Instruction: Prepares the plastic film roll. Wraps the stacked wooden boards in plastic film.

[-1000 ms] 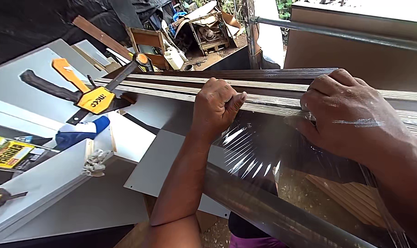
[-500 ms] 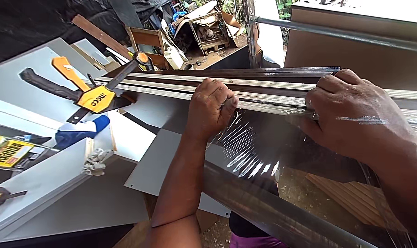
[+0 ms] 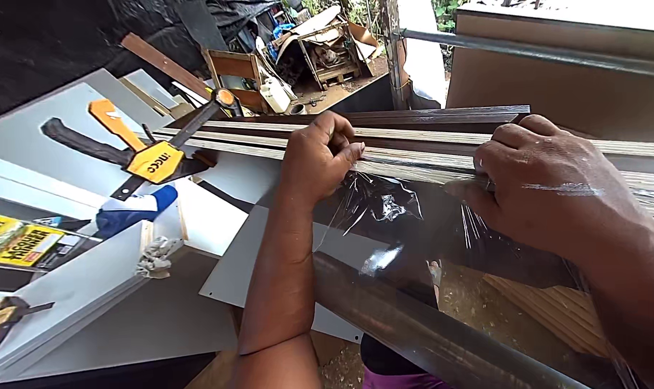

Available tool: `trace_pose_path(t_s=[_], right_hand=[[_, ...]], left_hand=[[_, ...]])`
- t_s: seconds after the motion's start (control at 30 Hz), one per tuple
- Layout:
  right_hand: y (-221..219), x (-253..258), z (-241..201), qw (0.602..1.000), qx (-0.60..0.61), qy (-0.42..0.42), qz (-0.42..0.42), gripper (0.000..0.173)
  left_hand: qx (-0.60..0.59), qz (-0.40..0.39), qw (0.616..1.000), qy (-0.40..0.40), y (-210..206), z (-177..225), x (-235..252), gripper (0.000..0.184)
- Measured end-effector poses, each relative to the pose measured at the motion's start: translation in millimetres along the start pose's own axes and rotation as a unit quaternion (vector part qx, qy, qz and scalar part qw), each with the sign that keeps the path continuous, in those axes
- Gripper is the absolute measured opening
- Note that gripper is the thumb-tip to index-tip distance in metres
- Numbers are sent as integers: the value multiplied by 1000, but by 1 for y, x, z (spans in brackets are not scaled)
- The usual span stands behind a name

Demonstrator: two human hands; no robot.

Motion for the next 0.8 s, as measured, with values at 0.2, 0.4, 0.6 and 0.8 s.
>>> trace_pose_path(t_s=[0.2,0.4,0.6,0.8], right_hand=[[-1,1,1,1000,-4,-2,1,42],[1,1,0,1000,-2,-1,-1,44],[0,1,0,1000,5,-4,0,41],[-1,0,0,1000,1,-11,3,42]], left_hand=[[-25,75,994,-75,0,-3,-4,20],[-10,106,985,-138,-3,-4,-9,34],[-8,127,964,-233,-4,0,-17,52],[63,133,962,-230,-9,-2,-21,62]])
Point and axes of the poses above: each hand's wrist, its own x-axis towards the middle knuckle, its own y-axis out of the back of the hand, z = x × y, the point moved 6 cm from there along x, towards the middle knuckle, and after that the axes turned 8 degrees about x, right-handed, at the moved point
